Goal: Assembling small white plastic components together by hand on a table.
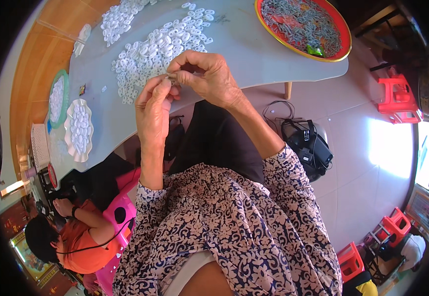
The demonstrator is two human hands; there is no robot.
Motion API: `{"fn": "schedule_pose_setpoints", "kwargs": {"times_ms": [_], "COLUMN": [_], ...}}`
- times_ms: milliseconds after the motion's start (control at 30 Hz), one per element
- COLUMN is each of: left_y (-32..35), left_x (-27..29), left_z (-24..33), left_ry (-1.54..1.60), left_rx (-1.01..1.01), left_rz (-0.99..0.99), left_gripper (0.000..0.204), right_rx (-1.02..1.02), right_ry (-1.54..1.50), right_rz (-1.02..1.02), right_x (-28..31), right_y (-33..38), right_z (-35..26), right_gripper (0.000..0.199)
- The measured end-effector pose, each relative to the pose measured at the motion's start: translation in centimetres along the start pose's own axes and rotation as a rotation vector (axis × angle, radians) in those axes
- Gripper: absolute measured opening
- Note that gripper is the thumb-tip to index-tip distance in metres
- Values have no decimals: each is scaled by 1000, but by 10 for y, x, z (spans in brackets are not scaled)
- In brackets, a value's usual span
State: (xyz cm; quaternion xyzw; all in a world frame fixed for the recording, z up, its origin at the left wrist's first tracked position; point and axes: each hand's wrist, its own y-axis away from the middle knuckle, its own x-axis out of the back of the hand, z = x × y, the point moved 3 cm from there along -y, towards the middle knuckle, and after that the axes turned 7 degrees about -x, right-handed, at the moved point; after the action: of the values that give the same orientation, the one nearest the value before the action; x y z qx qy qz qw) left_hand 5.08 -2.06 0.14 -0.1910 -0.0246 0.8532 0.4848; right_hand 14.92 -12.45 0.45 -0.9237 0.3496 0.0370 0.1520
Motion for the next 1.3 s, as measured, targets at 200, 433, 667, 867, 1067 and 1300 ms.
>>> {"fn": "schedule_pose_setpoints", "kwargs": {"times_ms": [200,433,667,867,1067,1300], "left_y": [-2,-10,-10,-12,-12,-10], "left_x": [-2,2,2,3,2,-2], "left_z": [1,5,10,7,8,6], "left_ry": [-55,-229,-232,-226,-236,-225], "left_rx": [80,49,75,47,37,35], "left_rz": [-142,-116,-89,-118,-129,-102], "left_gripper": [18,19,16,16,15,16], "right_rx": [-31,-49,-46,-45,-60,-66], "right_ry": [119,197,59,76,34,22], "right_rz": [96,46,27,22,40,12], "right_x": [4,7,8,8,5,8], "right_y": [-1,-6,-9,-10,-10,-10], "right_z": [0,2,7,7,4,7], "right_gripper": [10,11,16,17,15,16]}}
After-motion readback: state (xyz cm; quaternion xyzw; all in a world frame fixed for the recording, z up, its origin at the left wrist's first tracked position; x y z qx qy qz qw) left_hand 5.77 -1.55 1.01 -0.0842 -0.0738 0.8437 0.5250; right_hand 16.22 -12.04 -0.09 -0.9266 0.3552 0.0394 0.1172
